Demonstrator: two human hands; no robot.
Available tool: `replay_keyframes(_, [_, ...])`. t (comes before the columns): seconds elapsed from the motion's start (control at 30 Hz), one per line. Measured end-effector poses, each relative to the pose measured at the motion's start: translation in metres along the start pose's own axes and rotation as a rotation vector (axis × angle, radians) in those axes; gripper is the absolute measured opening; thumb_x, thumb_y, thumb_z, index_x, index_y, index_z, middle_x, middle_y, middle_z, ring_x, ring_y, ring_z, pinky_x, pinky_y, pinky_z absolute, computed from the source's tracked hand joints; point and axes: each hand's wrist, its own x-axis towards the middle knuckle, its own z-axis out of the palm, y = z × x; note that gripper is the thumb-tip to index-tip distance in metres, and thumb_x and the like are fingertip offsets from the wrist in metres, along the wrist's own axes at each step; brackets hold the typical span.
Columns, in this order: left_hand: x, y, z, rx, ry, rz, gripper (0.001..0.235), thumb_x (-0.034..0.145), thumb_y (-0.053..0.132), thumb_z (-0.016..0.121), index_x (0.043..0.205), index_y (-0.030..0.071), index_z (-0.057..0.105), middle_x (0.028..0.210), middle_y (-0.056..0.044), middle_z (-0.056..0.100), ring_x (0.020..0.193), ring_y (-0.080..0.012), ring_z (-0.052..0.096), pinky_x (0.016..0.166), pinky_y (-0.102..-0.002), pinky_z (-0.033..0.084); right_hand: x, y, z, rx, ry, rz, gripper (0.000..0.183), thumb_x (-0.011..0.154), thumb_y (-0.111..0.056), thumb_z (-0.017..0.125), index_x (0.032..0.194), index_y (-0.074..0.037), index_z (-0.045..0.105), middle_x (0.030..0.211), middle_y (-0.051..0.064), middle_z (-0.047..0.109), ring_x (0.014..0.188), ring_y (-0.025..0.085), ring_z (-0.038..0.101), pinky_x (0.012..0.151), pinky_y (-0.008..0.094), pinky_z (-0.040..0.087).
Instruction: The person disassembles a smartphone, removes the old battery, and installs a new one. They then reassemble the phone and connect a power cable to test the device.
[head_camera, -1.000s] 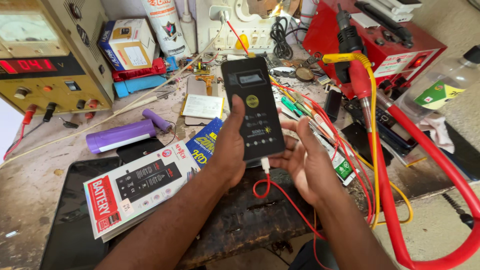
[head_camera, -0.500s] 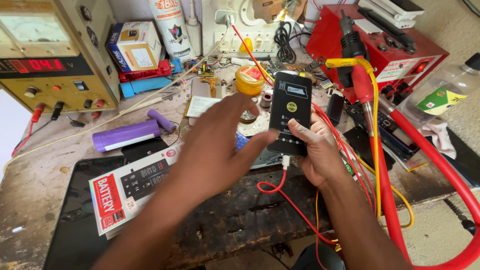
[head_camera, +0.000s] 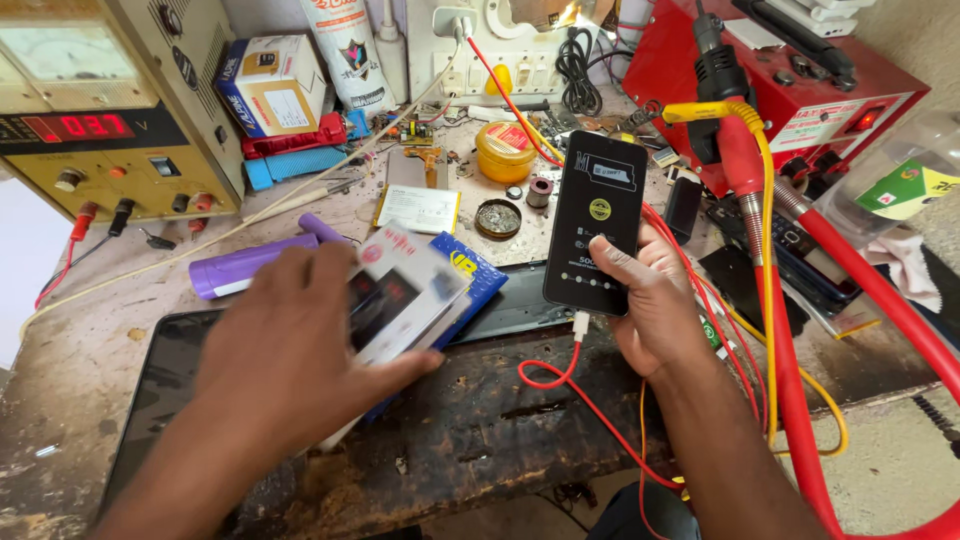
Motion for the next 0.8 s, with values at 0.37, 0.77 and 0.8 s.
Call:
replay_keyframes(0.37, [0.039,0.033,0.032,-0.017,-0.124,0.000,0.135,0.061,0.075,0.084,0.153,-0.001,0.021,0.150,-0.029,0.036,0.130,-0.0417,0.046,0.097,-0.051,0.049,0.001,0.004,-0.006,-0.024,-0.003,0.005,0.030,0.096,-0.007,0.069,0.125,-0.002,0.062,0.112,0.006,0.072,0.094,0.013,0.069,0.083,0.032,0.059])
replay_keyframes(0.77, [0.030,0.040,0.016,-0.089,-0.068,-0.004,0.112,0.070,0.057,0.080,0.149,0.001,0.025,0.135,-0.033,0.045,0.123,-0.0467,0.054,0.098,-0.050,0.051,-0.001,0.002,-0.005,-0.030,0.028,-0.017,0.032,0.096,-0.008,0.068,0.127,-0.004,0.061,0.114,0.005,0.072,0.097,0.011,0.069,0.087,0.031,0.058])
replay_keyframes(0.8, [0.028,0.034,0.010,-0.087,-0.096,-0.051,0.111,0.070,0.058,0.078,0.152,0.005,0.026,0.135,-0.029,0.047,0.121,-0.0437,0.058,0.097,-0.050,0.054,-0.001,0.003,-0.006,-0.029,0.035,-0.008,0.033,0.095,-0.008,0.068,0.127,-0.004,0.061,0.114,0.005,0.072,0.097,0.011,0.069,0.087,0.031,0.058])
